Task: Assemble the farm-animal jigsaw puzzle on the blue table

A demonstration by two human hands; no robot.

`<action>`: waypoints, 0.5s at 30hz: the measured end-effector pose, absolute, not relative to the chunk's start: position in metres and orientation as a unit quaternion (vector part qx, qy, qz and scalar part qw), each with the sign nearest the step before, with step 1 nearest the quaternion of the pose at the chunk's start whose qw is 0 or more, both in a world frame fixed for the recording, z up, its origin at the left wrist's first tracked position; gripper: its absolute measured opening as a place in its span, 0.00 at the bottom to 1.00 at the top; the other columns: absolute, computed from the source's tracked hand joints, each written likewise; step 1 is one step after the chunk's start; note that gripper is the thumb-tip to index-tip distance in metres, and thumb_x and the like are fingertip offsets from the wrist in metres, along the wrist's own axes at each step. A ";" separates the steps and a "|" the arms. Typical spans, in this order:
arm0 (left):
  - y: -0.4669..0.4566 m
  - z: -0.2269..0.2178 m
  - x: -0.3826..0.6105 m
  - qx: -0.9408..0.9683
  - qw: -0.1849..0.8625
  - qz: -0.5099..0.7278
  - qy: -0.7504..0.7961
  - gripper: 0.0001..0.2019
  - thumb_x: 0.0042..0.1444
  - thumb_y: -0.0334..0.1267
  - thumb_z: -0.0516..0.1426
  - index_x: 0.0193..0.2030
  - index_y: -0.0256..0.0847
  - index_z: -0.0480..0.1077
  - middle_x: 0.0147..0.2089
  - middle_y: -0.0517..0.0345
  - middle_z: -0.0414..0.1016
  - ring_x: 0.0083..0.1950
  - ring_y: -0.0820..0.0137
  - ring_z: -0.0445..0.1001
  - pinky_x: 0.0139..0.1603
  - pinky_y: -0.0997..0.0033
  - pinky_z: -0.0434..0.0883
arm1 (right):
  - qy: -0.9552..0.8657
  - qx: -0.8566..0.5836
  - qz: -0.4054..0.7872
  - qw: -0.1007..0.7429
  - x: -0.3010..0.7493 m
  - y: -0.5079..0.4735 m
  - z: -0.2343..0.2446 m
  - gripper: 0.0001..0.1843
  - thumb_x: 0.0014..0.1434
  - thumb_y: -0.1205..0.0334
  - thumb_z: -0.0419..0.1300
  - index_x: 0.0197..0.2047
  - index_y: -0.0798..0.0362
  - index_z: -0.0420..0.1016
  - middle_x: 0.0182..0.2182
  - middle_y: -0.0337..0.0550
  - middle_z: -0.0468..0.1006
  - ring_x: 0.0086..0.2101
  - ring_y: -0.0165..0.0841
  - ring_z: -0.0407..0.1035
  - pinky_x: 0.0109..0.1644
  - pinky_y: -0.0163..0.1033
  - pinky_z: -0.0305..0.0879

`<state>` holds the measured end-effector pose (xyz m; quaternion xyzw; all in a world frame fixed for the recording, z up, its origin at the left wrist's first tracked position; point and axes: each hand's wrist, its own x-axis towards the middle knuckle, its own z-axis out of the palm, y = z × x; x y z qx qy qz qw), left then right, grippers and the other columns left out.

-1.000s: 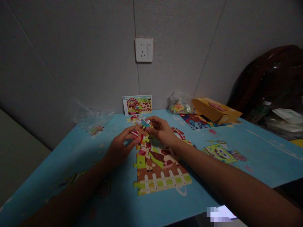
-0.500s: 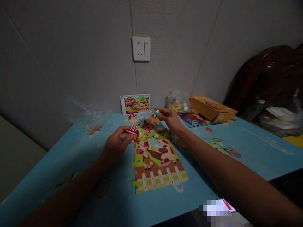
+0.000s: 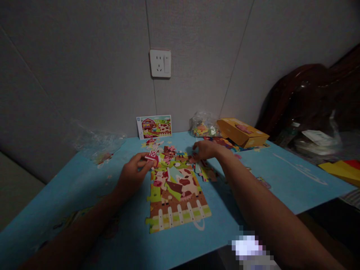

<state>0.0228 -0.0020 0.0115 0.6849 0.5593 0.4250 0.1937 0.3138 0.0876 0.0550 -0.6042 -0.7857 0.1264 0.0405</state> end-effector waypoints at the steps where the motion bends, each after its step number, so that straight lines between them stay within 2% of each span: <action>1: 0.003 0.012 0.028 0.693 0.186 0.420 0.556 0.21 0.58 0.54 0.56 0.50 0.39 0.70 0.39 0.51 0.83 0.44 0.58 0.81 0.50 0.59 0.73 | -0.781 -0.610 0.136 0.015 0.316 0.085 0.058 0.35 0.33 0.46 0.76 0.44 0.54 0.82 0.43 0.58 0.81 0.42 0.50 0.76 0.43 0.48 0.69; 3: 0.016 0.014 0.041 0.714 0.162 0.401 0.550 0.21 0.59 0.52 0.55 0.52 0.39 0.70 0.40 0.50 0.83 0.47 0.57 0.79 0.53 0.57 0.72 | -0.775 -0.610 0.166 0.018 0.320 0.083 0.060 0.26 0.30 0.50 0.78 0.34 0.54 0.82 0.36 0.55 0.82 0.37 0.47 0.76 0.39 0.45 0.69; 5: 0.028 0.017 0.057 0.741 0.123 0.362 0.552 0.19 0.60 0.48 0.55 0.53 0.38 0.70 0.41 0.48 0.82 0.52 0.55 0.76 0.57 0.53 0.70 | -0.771 -0.604 0.192 0.058 0.320 0.084 0.058 0.18 0.33 0.55 0.77 0.27 0.53 0.80 0.28 0.50 0.80 0.31 0.42 0.75 0.34 0.42 0.67; 7: 0.032 0.018 0.069 0.758 0.035 0.327 0.563 0.19 0.59 0.43 0.55 0.54 0.37 0.71 0.50 0.43 0.78 0.58 0.51 0.70 0.60 0.47 0.66 | -0.773 -0.590 0.211 0.098 0.320 0.088 0.055 0.13 0.36 0.58 0.75 0.25 0.53 0.79 0.23 0.45 0.78 0.26 0.36 0.72 0.31 0.39 0.65; 9: 0.028 0.017 0.074 0.761 -0.055 0.319 0.562 0.24 0.59 0.44 0.57 0.59 0.36 0.68 0.63 0.38 0.69 0.64 0.47 0.62 0.62 0.42 0.62 | -0.776 -0.570 0.232 0.137 0.321 0.093 0.052 0.11 0.39 0.61 0.73 0.26 0.54 0.78 0.22 0.41 0.77 0.24 0.32 0.70 0.30 0.36 0.63; 10: 0.023 0.015 0.073 0.764 -0.081 0.316 0.557 0.25 0.59 0.46 0.57 0.61 0.36 0.67 0.65 0.38 0.66 0.65 0.45 0.60 0.62 0.40 0.62 | -0.777 -0.559 0.242 0.159 0.322 0.096 0.051 0.11 0.40 0.61 0.72 0.26 0.54 0.77 0.22 0.40 0.77 0.24 0.31 0.69 0.29 0.35 0.62; 12: 0.010 0.011 0.064 0.787 -0.106 0.313 0.521 0.23 0.60 0.46 0.56 0.59 0.37 0.69 0.64 0.40 0.67 0.64 0.46 0.60 0.63 0.42 0.61 | -0.775 -0.539 0.263 0.200 0.320 0.099 0.050 0.12 0.43 0.59 0.71 0.27 0.55 0.75 0.22 0.38 0.75 0.23 0.28 0.67 0.28 0.33 0.61; 15: -0.007 0.005 0.047 0.807 -0.078 0.333 0.482 0.18 0.60 0.45 0.57 0.53 0.39 0.73 0.54 0.46 0.76 0.59 0.50 0.64 0.63 0.45 0.62 | -0.728 -0.486 0.360 0.322 0.304 0.095 0.049 0.18 0.43 0.51 0.71 0.27 0.54 0.70 0.19 0.34 0.71 0.19 0.26 0.63 0.23 0.32 0.58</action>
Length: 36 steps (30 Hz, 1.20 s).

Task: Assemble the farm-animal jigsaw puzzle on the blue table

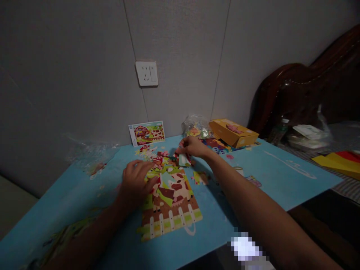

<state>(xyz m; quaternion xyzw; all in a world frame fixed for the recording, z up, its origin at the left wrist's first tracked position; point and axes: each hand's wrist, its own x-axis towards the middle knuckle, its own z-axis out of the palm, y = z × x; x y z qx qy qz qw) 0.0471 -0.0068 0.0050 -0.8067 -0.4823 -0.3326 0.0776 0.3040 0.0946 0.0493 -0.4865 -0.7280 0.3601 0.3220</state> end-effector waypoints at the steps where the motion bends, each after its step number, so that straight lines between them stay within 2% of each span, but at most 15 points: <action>1: -0.010 0.004 0.044 -0.805 0.052 -0.346 -0.479 0.18 0.59 0.45 0.58 0.53 0.40 0.73 0.52 0.47 0.78 0.58 0.51 0.65 0.62 0.46 0.63 | -0.693 -0.457 0.408 0.379 0.294 0.090 0.049 0.21 0.42 0.49 0.71 0.28 0.54 0.68 0.19 0.33 0.70 0.18 0.25 0.61 0.22 0.32 0.57; 3: -0.013 0.004 0.043 -0.791 -0.014 -0.380 -0.479 0.19 0.56 0.46 0.59 0.52 0.42 0.72 0.50 0.49 0.78 0.58 0.53 0.67 0.62 0.49 0.65 | -0.627 -0.399 0.483 0.463 0.268 0.076 0.047 0.23 0.40 0.47 0.72 0.29 0.53 0.67 0.20 0.33 0.70 0.18 0.25 0.61 0.20 0.31 0.57; 5: -0.013 0.007 0.047 -0.767 -0.095 -0.416 -0.479 0.18 0.54 0.47 0.60 0.49 0.42 0.72 0.49 0.51 0.78 0.55 0.57 0.71 0.59 0.56 0.68 | -0.579 -0.369 0.520 0.508 0.242 0.059 0.044 0.25 0.39 0.46 0.73 0.29 0.51 0.65 0.18 0.29 0.67 0.16 0.23 0.58 0.18 0.30 0.55; 8: -0.010 0.011 0.053 -0.681 -0.214 -0.469 -0.520 0.14 0.56 0.47 0.57 0.44 0.41 0.69 0.38 0.57 0.79 0.41 0.65 0.77 0.43 0.67 0.72 | -0.544 -0.324 0.553 0.542 0.217 0.042 0.038 0.26 0.40 0.44 0.72 0.28 0.51 0.63 0.16 0.26 0.63 0.16 0.22 0.57 0.19 0.30 0.57; 10: -0.008 0.013 0.050 -0.649 -0.228 -0.499 -0.527 0.13 0.56 0.47 0.57 0.42 0.41 0.69 0.31 0.61 0.76 0.34 0.67 0.76 0.38 0.70 0.71 | -0.529 -0.317 0.567 0.546 0.214 0.040 0.035 0.27 0.39 0.44 0.73 0.27 0.50 0.62 0.16 0.26 0.62 0.16 0.23 0.58 0.20 0.31 0.60; 13: -0.004 0.014 0.039 -0.621 -0.219 -0.543 -0.520 0.13 0.53 0.46 0.58 0.41 0.39 0.70 0.26 0.64 0.70 0.31 0.68 0.73 0.36 0.71 0.69 | -0.501 -0.353 0.564 0.553 0.222 0.046 0.035 0.28 0.37 0.45 0.74 0.27 0.50 0.62 0.16 0.26 0.63 0.17 0.24 0.60 0.21 0.32 0.62; 20: 0.007 0.008 0.027 -0.583 -0.253 -0.578 -0.512 0.15 0.53 0.46 0.58 0.42 0.38 0.66 0.21 0.67 0.67 0.24 0.71 0.67 0.29 0.73 0.64 | -0.484 -0.407 0.512 0.581 0.235 0.057 0.038 0.21 0.42 0.49 0.71 0.28 0.51 0.65 0.16 0.30 0.69 0.15 0.23 0.58 0.16 0.29 0.55; 24: 0.004 0.006 0.034 -0.607 -0.236 -0.541 -0.533 0.14 0.56 0.46 0.57 0.43 0.40 0.65 0.22 0.66 0.71 0.28 0.69 0.72 0.35 0.70 0.67 | -0.494 -0.390 0.524 0.574 0.234 0.056 0.037 0.21 0.43 0.48 0.71 0.28 0.51 0.66 0.16 0.31 0.69 0.13 0.24 0.59 0.15 0.30 0.54; 26: 0.002 0.005 0.039 -0.647 -0.271 -0.485 -0.523 0.13 0.57 0.44 0.57 0.46 0.41 0.65 0.25 0.64 0.75 0.31 0.67 0.75 0.39 0.68 0.70 | -0.499 -0.376 0.528 0.575 0.233 0.055 0.037 0.22 0.42 0.47 0.71 0.28 0.51 0.66 0.15 0.30 0.68 0.12 0.24 0.58 0.13 0.30 0.52; 29: 0.000 0.002 0.045 -0.707 -0.291 -0.418 -0.490 0.17 0.55 0.43 0.59 0.50 0.42 0.67 0.34 0.58 0.80 0.42 0.63 0.78 0.48 0.63 0.71 | -0.508 -0.354 0.536 0.574 0.229 0.051 0.038 0.23 0.39 0.47 0.73 0.27 0.52 0.67 0.14 0.30 0.68 0.12 0.24 0.59 0.14 0.30 0.54; 31: 0.001 0.001 0.045 -0.716 -0.238 -0.442 -0.485 0.19 0.52 0.44 0.62 0.49 0.42 0.69 0.42 0.54 0.79 0.52 0.60 0.75 0.56 0.60 0.68 | -0.522 -0.345 0.552 0.551 0.225 0.046 0.038 0.24 0.38 0.47 0.73 0.28 0.52 0.68 0.16 0.33 0.72 0.14 0.26 0.63 0.17 0.32 0.60; 32: 0.002 0.001 0.044 -0.708 -0.213 -0.465 -0.487 0.17 0.52 0.44 0.62 0.47 0.42 0.71 0.44 0.53 0.78 0.53 0.60 0.73 0.58 0.60 0.66 | -0.534 -0.343 0.560 0.533 0.223 0.044 0.037 0.24 0.39 0.46 0.73 0.28 0.52 0.68 0.18 0.35 0.74 0.16 0.28 0.66 0.19 0.33 0.63; 34: 0.005 0.002 0.042 -0.682 -0.210 -0.507 -0.484 0.12 0.55 0.46 0.58 0.39 0.40 0.71 0.41 0.54 0.76 0.48 0.62 0.74 0.54 0.63 0.68 | -0.579 -0.344 0.557 0.486 0.219 0.039 0.035 0.25 0.41 0.44 0.72 0.27 0.53 0.67 0.20 0.38 0.77 0.18 0.30 0.69 0.23 0.35 0.65; 36: 0.007 0.004 0.038 -0.657 -0.257 -0.539 -0.460 0.12 0.59 0.47 0.55 0.35 0.40 0.69 0.34 0.57 0.74 0.39 0.66 0.74 0.45 0.67 0.70 | -0.645 -0.350 0.511 0.448 0.216 0.036 0.031 0.24 0.44 0.42 0.70 0.25 0.53 0.68 0.19 0.38 0.75 0.19 0.28 0.66 0.25 0.34 0.62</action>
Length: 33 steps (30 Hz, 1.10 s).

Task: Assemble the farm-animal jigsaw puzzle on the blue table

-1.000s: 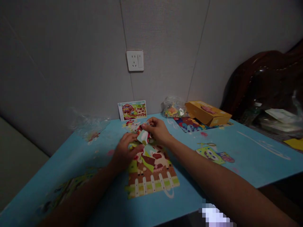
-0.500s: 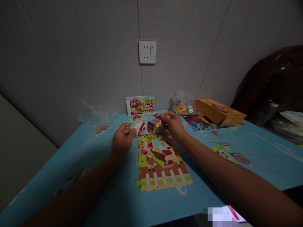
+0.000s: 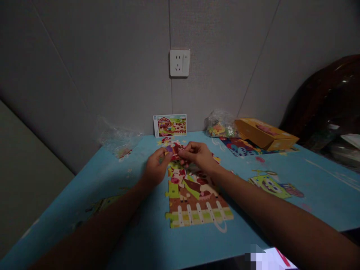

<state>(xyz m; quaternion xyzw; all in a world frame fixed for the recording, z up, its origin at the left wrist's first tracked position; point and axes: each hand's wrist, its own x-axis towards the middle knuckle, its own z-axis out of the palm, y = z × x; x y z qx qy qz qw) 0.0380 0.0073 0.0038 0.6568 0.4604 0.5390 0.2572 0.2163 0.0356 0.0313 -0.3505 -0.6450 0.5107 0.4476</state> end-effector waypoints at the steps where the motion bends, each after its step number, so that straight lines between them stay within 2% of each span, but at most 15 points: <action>1: 0.009 0.005 0.036 0.647 0.281 0.552 0.446 0.12 0.60 0.47 0.54 0.35 0.40 0.69 0.32 0.58 0.73 0.36 0.68 0.73 0.42 0.69 0.70 | -0.681 -0.353 0.473 0.432 0.216 0.035 0.030 0.23 0.46 0.43 0.69 0.24 0.54 0.68 0.19 0.37 0.73 0.20 0.27 0.64 0.25 0.34 0.60; 3: 0.011 0.009 0.029 0.634 0.295 0.570 0.430 0.13 0.59 0.47 0.55 0.40 0.39 0.70 0.32 0.58 0.75 0.34 0.68 0.73 0.38 0.70 0.70 | -0.749 -0.362 0.382 0.401 0.219 0.036 0.027 0.21 0.51 0.45 0.67 0.23 0.54 0.71 0.19 0.36 0.71 0.21 0.26 0.61 0.26 0.33 0.56; 6: 0.014 0.014 0.015 0.670 0.211 0.541 0.462 0.15 0.61 0.43 0.52 0.47 0.38 0.73 0.38 0.53 0.78 0.37 0.66 0.73 0.40 0.66 0.70 | -0.817 -0.393 0.256 0.335 0.227 0.040 0.029 0.17 0.58 0.49 0.61 0.27 0.55 0.75 0.20 0.37 0.72 0.23 0.26 0.60 0.28 0.34 0.53; 8: 0.015 0.018 0.003 0.730 0.132 0.465 0.482 0.16 0.61 0.38 0.50 0.50 0.38 0.75 0.40 0.51 0.78 0.39 0.64 0.72 0.44 0.63 0.70 | -0.832 -0.433 0.194 0.287 0.234 0.043 0.033 0.17 0.61 0.50 0.59 0.30 0.54 0.78 0.22 0.38 0.74 0.24 0.28 0.62 0.29 0.35 0.52; 10: 0.015 0.022 -0.008 0.791 0.082 0.374 0.476 0.18 0.62 0.37 0.49 0.51 0.40 0.76 0.37 0.51 0.77 0.39 0.64 0.70 0.45 0.61 0.68 | -0.832 -0.472 0.148 0.250 0.239 0.045 0.039 0.16 0.60 0.49 0.59 0.33 0.53 0.80 0.26 0.41 0.78 0.26 0.30 0.65 0.30 0.36 0.53; 13: 0.013 0.027 -0.017 0.839 0.062 0.299 0.451 0.18 0.61 0.36 0.50 0.54 0.39 0.73 0.35 0.54 0.75 0.40 0.63 0.70 0.46 0.59 0.67 | -0.832 -0.498 0.092 0.226 0.244 0.048 0.044 0.16 0.59 0.48 0.60 0.39 0.52 0.81 0.35 0.45 0.82 0.32 0.34 0.70 0.34 0.37 0.55; 18: 0.013 0.029 -0.021 0.871 0.100 0.215 0.430 0.10 0.62 0.38 0.53 0.46 0.42 0.73 0.38 0.56 0.75 0.45 0.63 0.71 0.51 0.59 0.65 | -0.834 -0.506 0.061 0.209 0.247 0.053 0.042 0.15 0.59 0.51 0.60 0.42 0.51 0.81 0.40 0.46 0.83 0.37 0.37 0.73 0.37 0.38 0.58; 21: 0.013 0.028 -0.023 0.870 0.104 0.169 0.452 0.13 0.62 0.46 0.56 0.48 0.44 0.75 0.36 0.56 0.71 0.42 0.63 0.70 0.48 0.60 0.65 | -0.833 -0.509 0.061 0.205 0.248 0.054 0.040 0.16 0.59 0.51 0.59 0.42 0.52 0.81 0.40 0.46 0.83 0.37 0.38 0.73 0.38 0.39 0.59; 24: 0.011 0.029 -0.025 0.862 0.103 0.134 0.477 0.20 0.57 0.51 0.61 0.53 0.46 0.75 0.42 0.52 0.71 0.44 0.61 0.69 0.49 0.59 0.66 | -0.834 -0.508 0.063 0.206 0.249 0.055 0.041 0.16 0.59 0.51 0.59 0.42 0.52 0.81 0.40 0.46 0.82 0.37 0.38 0.73 0.39 0.39 0.60; 27: 0.010 0.032 -0.026 0.873 0.112 0.102 0.464 0.27 0.52 0.50 0.65 0.58 0.47 0.71 0.50 0.50 0.74 0.51 0.57 0.68 0.55 0.56 0.64 | -0.838 -0.506 0.054 0.194 0.251 0.056 0.043 0.17 0.59 0.50 0.59 0.43 0.52 0.81 0.41 0.47 0.82 0.38 0.38 0.73 0.40 0.39 0.61; 33: 0.011 0.030 -0.028 0.886 0.100 0.099 0.442 0.22 0.56 0.46 0.61 0.56 0.45 0.72 0.54 0.52 0.76 0.55 0.57 0.68 0.58 0.53 0.62 | -0.845 -0.500 0.043 0.184 0.255 0.060 0.041 0.18 0.60 0.51 0.59 0.46 0.54 0.80 0.42 0.50 0.80 0.40 0.38 0.73 0.45 0.39 0.63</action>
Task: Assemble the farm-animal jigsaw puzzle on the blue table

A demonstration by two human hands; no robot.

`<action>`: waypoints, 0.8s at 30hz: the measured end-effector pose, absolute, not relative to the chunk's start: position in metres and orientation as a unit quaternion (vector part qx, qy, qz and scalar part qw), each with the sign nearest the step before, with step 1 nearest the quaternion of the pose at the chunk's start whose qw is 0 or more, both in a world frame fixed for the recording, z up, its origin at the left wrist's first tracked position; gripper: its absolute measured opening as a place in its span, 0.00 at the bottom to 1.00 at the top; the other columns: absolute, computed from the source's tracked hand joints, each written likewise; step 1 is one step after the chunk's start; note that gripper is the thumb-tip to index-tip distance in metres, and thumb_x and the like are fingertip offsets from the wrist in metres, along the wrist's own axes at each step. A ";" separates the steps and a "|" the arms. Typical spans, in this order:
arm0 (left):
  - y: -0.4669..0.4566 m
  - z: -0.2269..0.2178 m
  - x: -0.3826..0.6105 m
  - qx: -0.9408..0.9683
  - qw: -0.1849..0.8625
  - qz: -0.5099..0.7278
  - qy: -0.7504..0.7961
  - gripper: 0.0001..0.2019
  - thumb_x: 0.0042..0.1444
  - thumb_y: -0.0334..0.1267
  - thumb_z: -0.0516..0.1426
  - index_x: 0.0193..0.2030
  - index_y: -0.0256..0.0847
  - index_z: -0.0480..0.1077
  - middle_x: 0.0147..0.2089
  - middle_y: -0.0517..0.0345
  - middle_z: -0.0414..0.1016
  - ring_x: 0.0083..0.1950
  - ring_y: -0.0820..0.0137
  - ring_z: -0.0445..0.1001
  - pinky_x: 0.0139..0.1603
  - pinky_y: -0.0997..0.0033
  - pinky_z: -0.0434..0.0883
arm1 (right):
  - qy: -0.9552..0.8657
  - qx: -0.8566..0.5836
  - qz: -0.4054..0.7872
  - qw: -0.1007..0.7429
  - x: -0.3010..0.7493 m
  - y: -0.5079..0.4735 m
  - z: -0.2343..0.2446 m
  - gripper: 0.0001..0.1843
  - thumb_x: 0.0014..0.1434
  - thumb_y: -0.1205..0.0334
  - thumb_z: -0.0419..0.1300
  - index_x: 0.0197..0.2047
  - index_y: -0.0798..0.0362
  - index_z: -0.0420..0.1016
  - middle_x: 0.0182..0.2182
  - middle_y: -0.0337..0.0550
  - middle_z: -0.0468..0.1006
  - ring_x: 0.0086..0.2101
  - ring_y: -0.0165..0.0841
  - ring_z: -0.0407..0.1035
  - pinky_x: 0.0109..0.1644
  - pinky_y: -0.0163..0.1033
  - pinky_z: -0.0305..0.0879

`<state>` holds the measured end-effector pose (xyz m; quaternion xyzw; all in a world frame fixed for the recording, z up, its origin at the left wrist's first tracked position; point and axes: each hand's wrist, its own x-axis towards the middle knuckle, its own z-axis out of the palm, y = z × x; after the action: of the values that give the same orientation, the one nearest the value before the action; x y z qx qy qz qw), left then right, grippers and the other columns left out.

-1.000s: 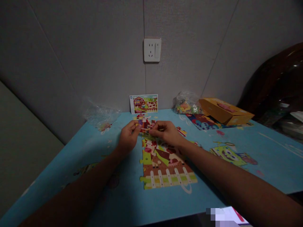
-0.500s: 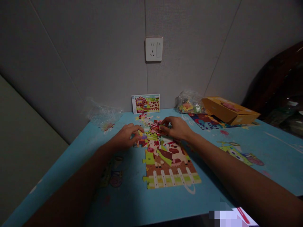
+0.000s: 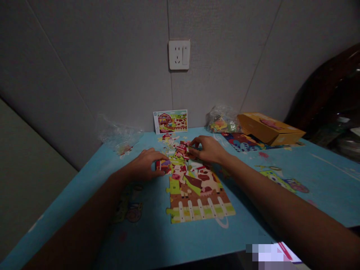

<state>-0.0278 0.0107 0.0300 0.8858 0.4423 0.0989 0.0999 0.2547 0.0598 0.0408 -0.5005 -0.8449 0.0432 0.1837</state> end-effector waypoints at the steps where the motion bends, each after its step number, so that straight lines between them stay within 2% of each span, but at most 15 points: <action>1: 0.011 0.029 -0.028 0.884 0.096 0.103 0.446 0.22 0.56 0.45 0.61 0.56 0.44 0.72 0.54 0.51 0.75 0.55 0.57 0.68 0.59 0.53 0.62 | -0.847 -0.498 0.043 0.179 0.255 0.061 0.039 0.19 0.60 0.50 0.59 0.47 0.54 0.80 0.43 0.50 0.80 0.40 0.38 0.73 0.45 0.39 0.63; 6: 0.013 0.022 -0.026 0.871 0.075 0.126 0.469 0.20 0.57 0.45 0.59 0.55 0.41 0.72 0.53 0.49 0.75 0.55 0.57 0.68 0.58 0.53 0.63 | -0.867 -0.478 0.054 0.131 0.257 0.064 0.034 0.30 0.55 0.41 0.62 0.52 0.56 0.77 0.44 0.55 0.77 0.40 0.41 0.73 0.44 0.40 0.64; 12: 0.015 0.022 -0.022 0.861 0.041 0.180 0.474 0.17 0.57 0.44 0.58 0.51 0.40 0.74 0.46 0.50 0.76 0.48 0.59 0.71 0.53 0.54 0.67 | -0.857 -0.473 0.149 0.142 0.254 0.064 0.035 0.18 0.55 0.57 0.66 0.47 0.57 0.77 0.37 0.47 0.81 0.35 0.35 0.73 0.38 0.36 0.63; 18: 0.012 0.012 -0.002 0.815 0.117 0.364 0.436 0.13 0.61 0.42 0.56 0.48 0.39 0.75 0.42 0.52 0.78 0.39 0.68 0.75 0.45 0.66 0.72 | -0.846 -0.503 0.134 0.114 0.254 0.063 0.039 0.17 0.55 0.56 0.66 0.45 0.56 0.78 0.37 0.47 0.83 0.36 0.35 0.75 0.38 0.34 0.64; 21: 0.009 0.005 0.012 0.795 0.203 0.394 0.413 0.14 0.60 0.39 0.58 0.52 0.40 0.74 0.48 0.52 0.79 0.41 0.68 0.77 0.44 0.68 0.75 | -0.840 -0.517 0.133 0.101 0.254 0.063 0.041 0.16 0.55 0.59 0.66 0.47 0.56 0.78 0.38 0.47 0.83 0.37 0.35 0.75 0.38 0.33 0.64; 24: 0.006 0.002 0.019 0.834 0.203 0.356 0.369 0.16 0.60 0.36 0.59 0.54 0.41 0.74 0.50 0.50 0.77 0.48 0.65 0.77 0.52 0.64 0.74 | -0.832 -0.535 0.113 0.092 0.255 0.062 0.044 0.15 0.58 0.56 0.64 0.45 0.55 0.79 0.38 0.49 0.83 0.37 0.36 0.75 0.37 0.34 0.62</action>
<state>0.0190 0.0059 0.0023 0.8343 0.3688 0.3562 0.2026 0.2550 0.0616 0.0438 -0.5346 -0.8324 0.1131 0.0923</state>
